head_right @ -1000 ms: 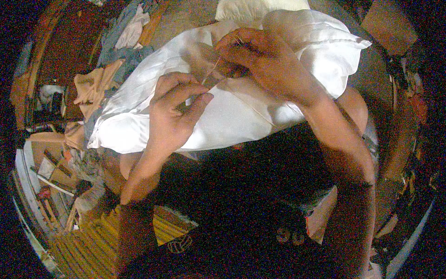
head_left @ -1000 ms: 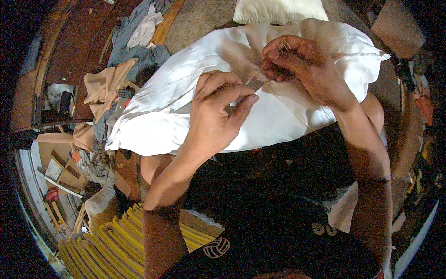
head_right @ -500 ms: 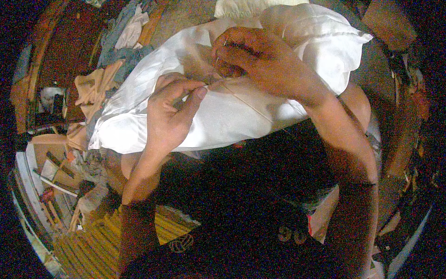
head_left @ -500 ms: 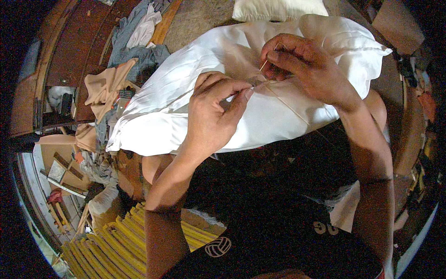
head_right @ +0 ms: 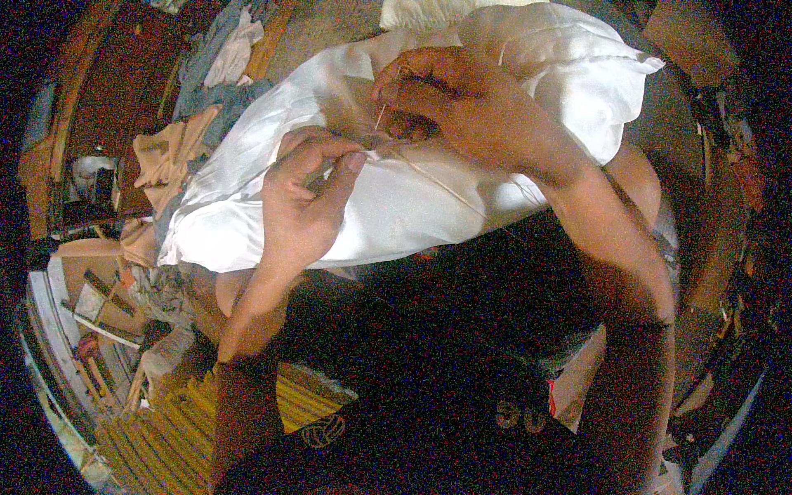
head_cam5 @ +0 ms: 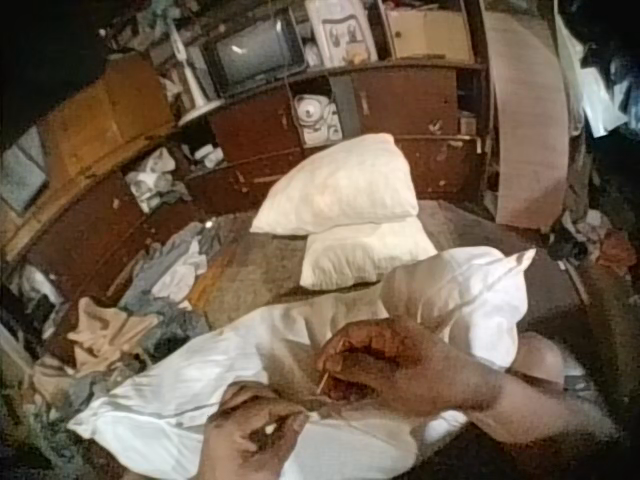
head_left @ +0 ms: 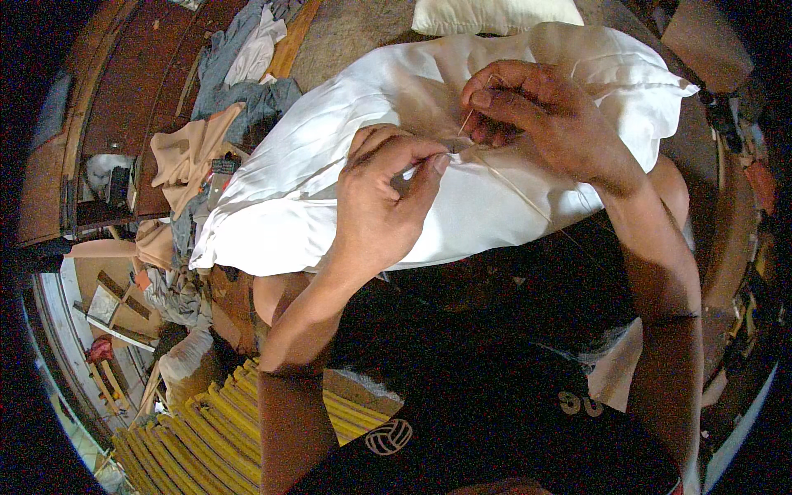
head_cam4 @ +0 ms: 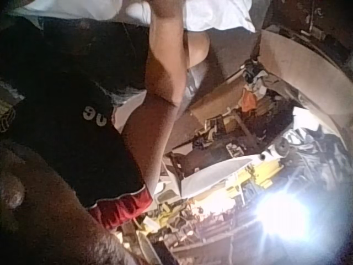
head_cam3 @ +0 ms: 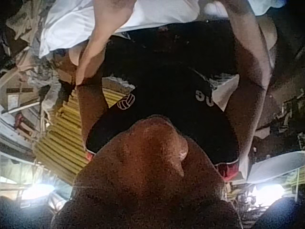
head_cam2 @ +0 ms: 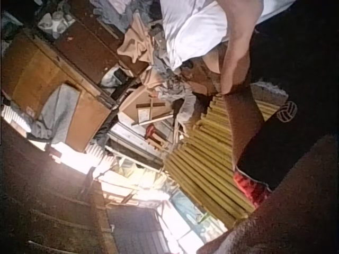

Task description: The person sits on the floor and uses a needle and thread to sew the opening of a white pillow. They pull the thread through the fabric repeatedly to close the seam.

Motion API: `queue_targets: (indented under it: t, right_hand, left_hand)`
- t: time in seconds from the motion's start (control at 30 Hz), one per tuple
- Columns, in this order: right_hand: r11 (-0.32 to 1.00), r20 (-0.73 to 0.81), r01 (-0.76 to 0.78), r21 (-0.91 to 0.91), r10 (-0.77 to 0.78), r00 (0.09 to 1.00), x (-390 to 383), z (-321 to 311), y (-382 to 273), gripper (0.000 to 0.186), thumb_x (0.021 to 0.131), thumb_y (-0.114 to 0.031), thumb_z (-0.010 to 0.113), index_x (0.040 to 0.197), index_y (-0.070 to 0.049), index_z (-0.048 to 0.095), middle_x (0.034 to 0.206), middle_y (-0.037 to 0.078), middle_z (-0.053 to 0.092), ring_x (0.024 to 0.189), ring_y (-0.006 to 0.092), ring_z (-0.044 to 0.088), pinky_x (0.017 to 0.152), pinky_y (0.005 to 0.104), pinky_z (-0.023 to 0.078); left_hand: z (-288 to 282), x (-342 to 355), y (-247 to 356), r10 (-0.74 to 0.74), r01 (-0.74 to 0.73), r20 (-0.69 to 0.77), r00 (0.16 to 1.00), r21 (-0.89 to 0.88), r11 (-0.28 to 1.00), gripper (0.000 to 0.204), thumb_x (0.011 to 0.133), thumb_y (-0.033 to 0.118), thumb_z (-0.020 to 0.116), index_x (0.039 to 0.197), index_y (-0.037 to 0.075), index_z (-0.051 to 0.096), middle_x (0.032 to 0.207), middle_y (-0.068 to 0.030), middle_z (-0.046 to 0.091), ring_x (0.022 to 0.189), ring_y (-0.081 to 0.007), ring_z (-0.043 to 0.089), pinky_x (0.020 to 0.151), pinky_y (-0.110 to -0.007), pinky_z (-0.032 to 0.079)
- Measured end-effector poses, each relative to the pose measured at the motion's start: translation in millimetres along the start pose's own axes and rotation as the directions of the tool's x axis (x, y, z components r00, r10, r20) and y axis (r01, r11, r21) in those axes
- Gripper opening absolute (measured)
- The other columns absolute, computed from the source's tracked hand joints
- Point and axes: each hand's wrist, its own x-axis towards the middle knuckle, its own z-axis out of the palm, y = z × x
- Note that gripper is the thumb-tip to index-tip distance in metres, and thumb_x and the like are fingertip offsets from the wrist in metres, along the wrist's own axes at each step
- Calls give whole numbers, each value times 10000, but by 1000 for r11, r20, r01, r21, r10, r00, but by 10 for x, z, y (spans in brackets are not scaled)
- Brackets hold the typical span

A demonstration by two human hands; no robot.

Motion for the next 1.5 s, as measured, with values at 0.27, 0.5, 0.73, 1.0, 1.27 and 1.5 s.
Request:
queue_targets:
  t: [0.27, 0.5, 0.73, 1.0, 1.27, 1.5]
  right_hand:
    - [955, 81, 219, -199, -206, 975, 34, -39, 87, 243, 1023, -254, 579, 1049, -23, 650, 890, 46, 690, 797, 113, 642, 757, 262, 539]
    - [962, 110, 199, -185, -181, 977, 63, 33, 138, 220, 1001, -209, 617, 1092, -12, 659, 890, 52, 694, 803, 109, 647, 753, 263, 543]
    - [965, -10, 48, -259, -52, 999, 40, 41, 70, 251, 988, -186, 636, 1127, 16, 692, 870, 52, 707, 770, 105, 650, 711, 255, 548]
    - [783, 127, 319, -534, -299, 946, 74, -91, 235, 239, 966, -135, 617, 1132, 10, 711, 911, 69, 738, 806, 107, 669, 707, 255, 551]
    - [753, 167, 376, -540, -342, 925, 97, -91, 236, 252, 957, -126, 612, 1173, -25, 695, 998, 43, 724, 860, 105, 666, 792, 262, 551]
    - [843, 52, 266, -467, -274, 960, 156, -91, 267, 237, 987, -116, 594, 1197, -41, 676, 952, 30, 710, 829, 88, 655, 731, 253, 560]
  left_hand:
    - [61, -8, -7, -13, 13, -23, 1000, -23, 1000, 61, 837, 37, 715, 897, 35, 705, 854, -105, 673, 847, -286, 605, 777, -376, 480]
    - [103, 6, -78, -32, 28, -65, 997, -55, 998, 68, 850, 43, 718, 913, 23, 704, 869, -117, 671, 812, -278, 615, 734, -362, 496]
    - [66, -7, -21, -91, 90, -10, 996, -59, 994, 88, 853, 36, 724, 939, 23, 708, 890, -119, 673, 817, -254, 641, 728, -331, 511]
    - [-19, -5, -28, 342, -346, 50, 938, 187, 920, 212, 760, 33, 741, 966, 83, 755, 1083, -90, 646, 992, -282, 611, 836, -384, 507]
    - [-37, -5, 19, 497, -515, 139, 856, 291, 806, 204, 726, 74, 744, 926, 113, 756, 1092, -40, 661, 1070, -277, 604, 919, -404, 474]
    - [-429, -33, 335, 404, -399, 164, 900, -67, 915, 269, 727, 17, 795, 965, 73, 682, 1037, -81, 724, 1112, -352, 651, 945, -455, 503]
